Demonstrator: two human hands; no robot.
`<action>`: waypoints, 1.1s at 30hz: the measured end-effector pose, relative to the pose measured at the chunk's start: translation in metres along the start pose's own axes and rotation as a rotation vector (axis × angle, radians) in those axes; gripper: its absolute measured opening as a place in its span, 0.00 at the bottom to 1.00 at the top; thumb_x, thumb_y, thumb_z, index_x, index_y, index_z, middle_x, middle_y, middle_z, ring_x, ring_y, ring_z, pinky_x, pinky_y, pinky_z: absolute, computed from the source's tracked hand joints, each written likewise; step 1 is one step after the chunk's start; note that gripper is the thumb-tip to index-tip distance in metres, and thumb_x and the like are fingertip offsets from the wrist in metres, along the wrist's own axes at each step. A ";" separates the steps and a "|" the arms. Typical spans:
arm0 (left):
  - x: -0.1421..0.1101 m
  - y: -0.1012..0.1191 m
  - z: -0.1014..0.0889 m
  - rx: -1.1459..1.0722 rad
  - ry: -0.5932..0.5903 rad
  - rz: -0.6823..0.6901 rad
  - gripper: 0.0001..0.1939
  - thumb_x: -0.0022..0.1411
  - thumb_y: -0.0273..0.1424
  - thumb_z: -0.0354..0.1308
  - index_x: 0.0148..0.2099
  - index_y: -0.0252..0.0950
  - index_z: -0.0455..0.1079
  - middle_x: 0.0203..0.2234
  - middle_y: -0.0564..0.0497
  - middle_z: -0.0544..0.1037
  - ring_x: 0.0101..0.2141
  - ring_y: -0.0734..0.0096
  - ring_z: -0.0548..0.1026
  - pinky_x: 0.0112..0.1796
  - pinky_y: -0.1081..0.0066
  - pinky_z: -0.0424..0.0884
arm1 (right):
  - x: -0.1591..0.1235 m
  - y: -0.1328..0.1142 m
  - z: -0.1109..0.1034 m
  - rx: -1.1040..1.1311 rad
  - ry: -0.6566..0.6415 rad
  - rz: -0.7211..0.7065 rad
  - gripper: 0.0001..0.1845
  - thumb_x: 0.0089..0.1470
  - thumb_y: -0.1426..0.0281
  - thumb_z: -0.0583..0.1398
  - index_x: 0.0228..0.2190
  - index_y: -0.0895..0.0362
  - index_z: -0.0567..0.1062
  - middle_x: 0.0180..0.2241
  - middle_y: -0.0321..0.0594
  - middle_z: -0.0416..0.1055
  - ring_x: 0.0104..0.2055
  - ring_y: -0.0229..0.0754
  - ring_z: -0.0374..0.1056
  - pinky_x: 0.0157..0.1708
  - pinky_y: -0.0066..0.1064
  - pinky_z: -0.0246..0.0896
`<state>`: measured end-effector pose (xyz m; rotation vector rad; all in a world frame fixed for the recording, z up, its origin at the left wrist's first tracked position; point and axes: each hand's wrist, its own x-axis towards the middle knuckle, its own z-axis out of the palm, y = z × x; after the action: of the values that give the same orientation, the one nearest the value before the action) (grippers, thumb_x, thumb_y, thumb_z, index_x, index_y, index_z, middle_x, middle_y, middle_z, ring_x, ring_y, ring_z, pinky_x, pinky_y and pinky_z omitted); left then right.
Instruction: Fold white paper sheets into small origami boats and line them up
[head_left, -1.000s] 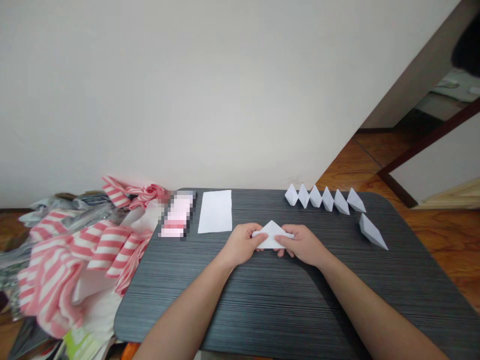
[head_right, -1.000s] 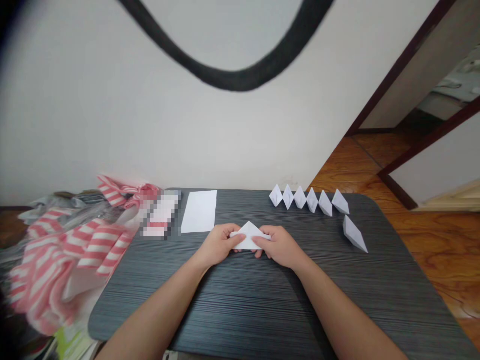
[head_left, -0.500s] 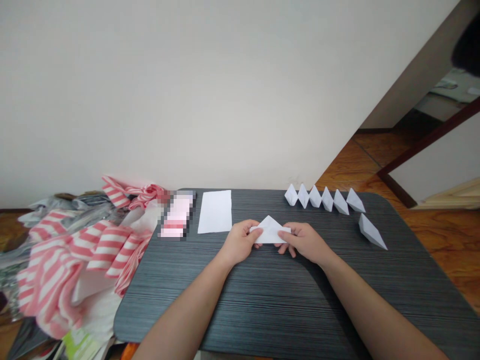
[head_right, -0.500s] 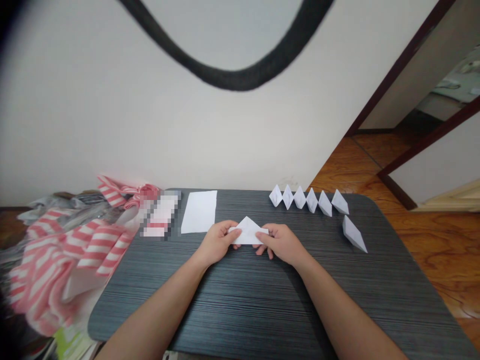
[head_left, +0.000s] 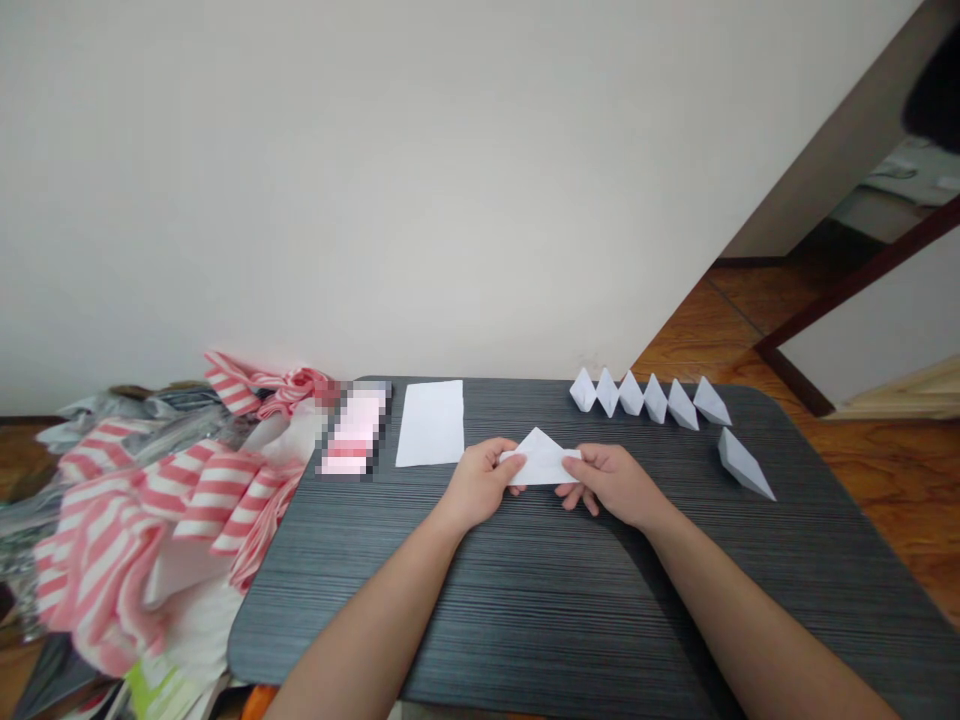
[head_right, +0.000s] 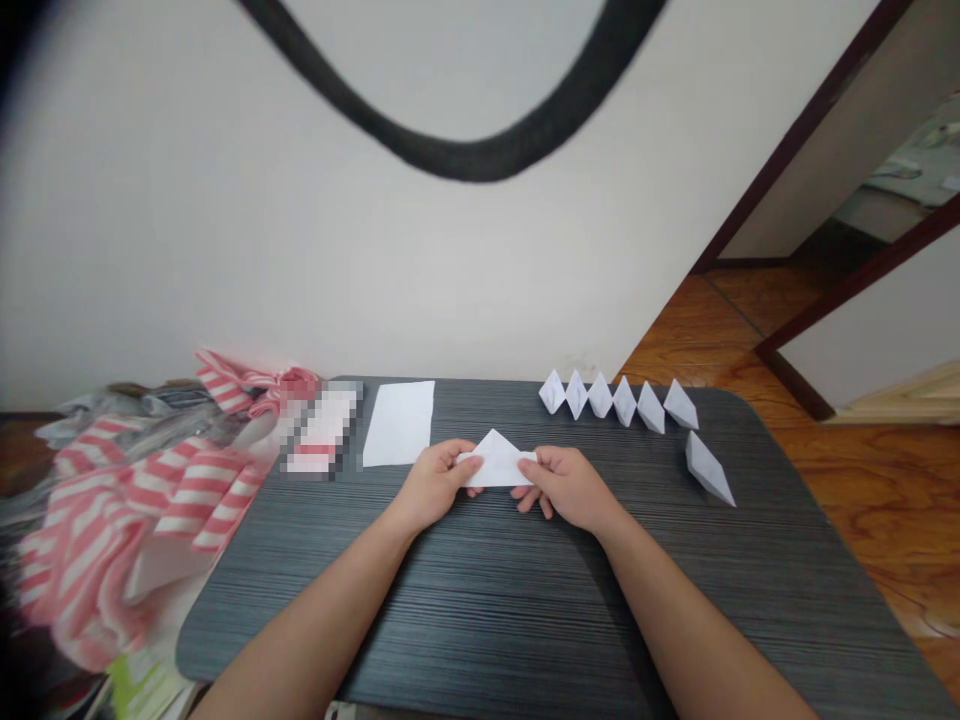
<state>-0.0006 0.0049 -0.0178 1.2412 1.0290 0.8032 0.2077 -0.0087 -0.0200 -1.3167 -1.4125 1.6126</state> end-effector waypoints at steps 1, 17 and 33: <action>0.000 0.000 0.000 -0.007 0.002 0.000 0.12 0.57 0.37 0.55 0.37 0.32 0.69 0.19 0.53 0.73 0.20 0.76 0.68 0.23 0.76 0.64 | 0.000 0.000 0.000 0.000 0.000 0.000 0.19 0.53 0.56 0.56 0.25 0.61 0.68 0.25 0.46 0.76 0.18 0.36 0.69 0.11 0.22 0.53; 0.003 -0.006 0.000 -0.145 0.057 0.028 0.14 0.57 0.38 0.55 0.36 0.30 0.66 0.20 0.51 0.74 0.22 0.74 0.71 0.25 0.74 0.67 | 0.003 0.008 -0.002 0.077 0.058 -0.015 0.18 0.52 0.57 0.57 0.27 0.60 0.66 0.26 0.45 0.76 0.21 0.39 0.72 0.10 0.21 0.53; 0.005 -0.008 0.001 -0.211 0.084 0.032 0.16 0.57 0.38 0.56 0.41 0.30 0.65 0.19 0.51 0.73 0.20 0.74 0.71 0.23 0.75 0.67 | 0.003 0.007 -0.001 0.035 0.069 -0.092 0.16 0.55 0.59 0.56 0.26 0.60 0.68 0.25 0.44 0.76 0.17 0.35 0.68 0.10 0.21 0.51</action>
<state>0.0018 0.0075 -0.0261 1.0532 0.9670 0.9700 0.2090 -0.0072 -0.0279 -1.2572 -1.3775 1.5108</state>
